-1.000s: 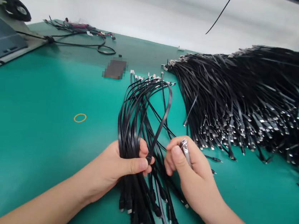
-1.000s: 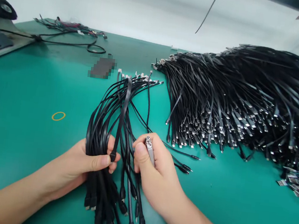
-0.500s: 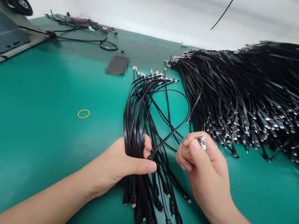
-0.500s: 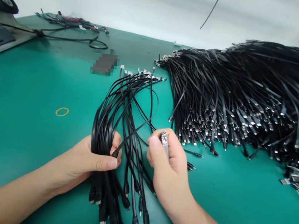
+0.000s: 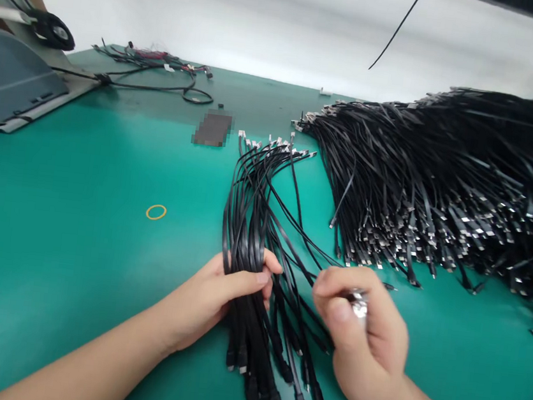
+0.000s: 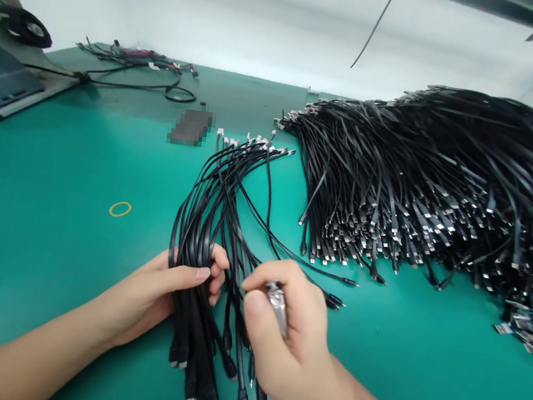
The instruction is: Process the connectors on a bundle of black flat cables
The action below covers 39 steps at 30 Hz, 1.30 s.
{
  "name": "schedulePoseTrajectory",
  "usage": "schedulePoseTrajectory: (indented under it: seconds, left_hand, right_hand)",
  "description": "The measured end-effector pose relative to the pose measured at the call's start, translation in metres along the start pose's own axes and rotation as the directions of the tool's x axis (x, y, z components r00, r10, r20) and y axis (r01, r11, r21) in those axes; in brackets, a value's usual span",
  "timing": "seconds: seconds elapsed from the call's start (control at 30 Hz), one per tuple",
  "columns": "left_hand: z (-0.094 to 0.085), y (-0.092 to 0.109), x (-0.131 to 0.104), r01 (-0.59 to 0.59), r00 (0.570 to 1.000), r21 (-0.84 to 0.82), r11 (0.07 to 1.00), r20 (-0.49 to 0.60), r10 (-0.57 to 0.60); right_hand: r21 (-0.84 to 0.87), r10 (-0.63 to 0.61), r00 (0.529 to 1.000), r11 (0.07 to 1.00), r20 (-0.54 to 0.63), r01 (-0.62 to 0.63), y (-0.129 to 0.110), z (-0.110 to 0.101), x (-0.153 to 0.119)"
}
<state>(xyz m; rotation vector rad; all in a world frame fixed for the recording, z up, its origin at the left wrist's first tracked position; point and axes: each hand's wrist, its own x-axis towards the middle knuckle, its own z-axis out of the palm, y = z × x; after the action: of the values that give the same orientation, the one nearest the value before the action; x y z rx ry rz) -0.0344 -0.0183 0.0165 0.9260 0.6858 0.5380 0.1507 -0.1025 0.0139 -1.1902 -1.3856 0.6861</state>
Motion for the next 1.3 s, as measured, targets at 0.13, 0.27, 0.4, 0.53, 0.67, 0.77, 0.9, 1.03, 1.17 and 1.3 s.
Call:
schedulePoseTrajectory:
  seconds: [0.13,0.27,0.4,0.53,0.67,0.77,0.9,1.03,1.17,1.3]
  left_hand:
    - [0.0,0.0,0.0,-0.021,0.999,-0.003,1.0,0.024,0.021]
    - [0.001,0.0,0.001,-0.011,0.998,-0.004,1.0,-0.066,0.011]
    - [0.001,-0.001,0.001,0.009,0.995,0.002,1.0,-0.098,-0.009]
    - [0.0,-0.001,0.002,0.016,0.994,-0.036,0.999,-0.104,-0.019]
    - [0.001,-0.002,0.003,0.021,0.994,-0.051,0.998,-0.11,-0.027]
    - [0.001,-0.002,0.004,0.021,0.991,-0.054,0.998,-0.134,-0.028]
    - [0.0,-0.002,0.002,0.024,0.992,-0.019,1.0,-0.125,-0.026]
    - [0.0,-0.002,0.001,0.013,0.994,0.027,1.0,-0.107,-0.01]
    - [0.0,-0.002,0.001,-0.017,0.993,0.034,0.999,-0.116,0.021]
    - [-0.002,-0.005,0.002,-0.043,0.996,0.076,0.996,-0.081,0.049]
  right_hand:
    - [-0.125,0.014,0.971,0.992,0.24,0.016,-0.004,0.005,0.011]
    - [-0.198,0.01,0.957,0.979,0.291,0.05,-0.003,0.009,0.015]
    - [-0.228,0.008,0.954,0.972,0.301,0.064,-0.002,0.008,0.016]
    - [-0.219,0.002,0.964,0.974,0.266,0.059,-0.002,0.006,0.019]
    - [-0.21,0.005,0.975,0.977,0.224,0.043,-0.002,0.005,0.021]
    - [-0.204,0.02,0.973,0.979,0.228,0.027,-0.002,0.005,0.02]
    - [-0.183,0.057,0.965,0.983,0.255,-0.01,-0.003,0.005,0.02]
    - [-0.16,0.067,0.957,0.987,0.282,-0.022,-0.005,0.004,0.021]
    - [-0.021,0.029,0.916,1.0,0.4,-0.022,-0.008,0.006,0.023]
    - [0.034,0.026,0.91,0.998,0.414,-0.044,-0.007,0.008,0.023]
